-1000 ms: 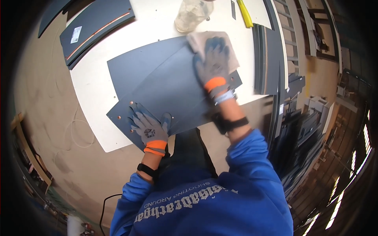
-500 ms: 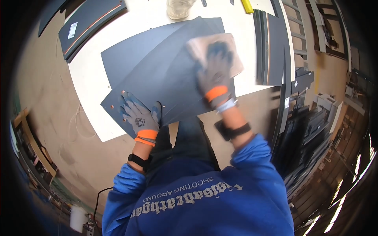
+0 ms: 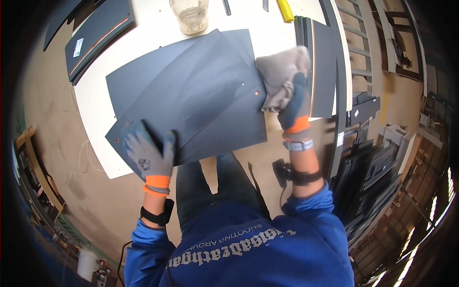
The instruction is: The person is wiping down furniture panels and trimming the edges with a utility knife.
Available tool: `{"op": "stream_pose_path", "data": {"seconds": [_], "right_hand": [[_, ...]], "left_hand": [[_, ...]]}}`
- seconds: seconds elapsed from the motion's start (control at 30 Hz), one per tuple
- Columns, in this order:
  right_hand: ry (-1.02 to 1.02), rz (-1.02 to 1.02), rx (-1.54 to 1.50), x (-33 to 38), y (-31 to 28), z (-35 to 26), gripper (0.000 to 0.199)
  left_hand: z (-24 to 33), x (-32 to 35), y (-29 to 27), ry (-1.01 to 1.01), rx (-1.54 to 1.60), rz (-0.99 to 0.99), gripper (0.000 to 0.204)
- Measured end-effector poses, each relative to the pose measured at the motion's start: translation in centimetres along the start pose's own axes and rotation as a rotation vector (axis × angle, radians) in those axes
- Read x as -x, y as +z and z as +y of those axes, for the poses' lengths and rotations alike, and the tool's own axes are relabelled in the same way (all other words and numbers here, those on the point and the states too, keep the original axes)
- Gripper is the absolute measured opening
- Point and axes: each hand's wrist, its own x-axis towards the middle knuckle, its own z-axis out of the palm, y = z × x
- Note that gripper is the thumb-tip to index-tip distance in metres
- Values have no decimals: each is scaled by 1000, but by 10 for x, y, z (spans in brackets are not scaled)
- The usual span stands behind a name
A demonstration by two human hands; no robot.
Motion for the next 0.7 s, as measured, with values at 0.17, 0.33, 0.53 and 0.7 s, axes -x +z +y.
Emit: {"op": "stream_pose_path", "data": {"seconds": [0.17,0.33,0.53,0.7], "right_hand": [[-141,-127,-20,42,16,-24,22],[-930,-377,990,36,26,13,64],[-1098,-406,1310,3,115,12,73],[-1133,-426,1344,1,116,31,69]], "left_hand": [[76,-39,22,267,-38,-184,93],[68,-38,30,398,-104,-247,103],[65,-30,27,432,-74,-262,106],[61,-31,29,404,-61,-316,107]]}}
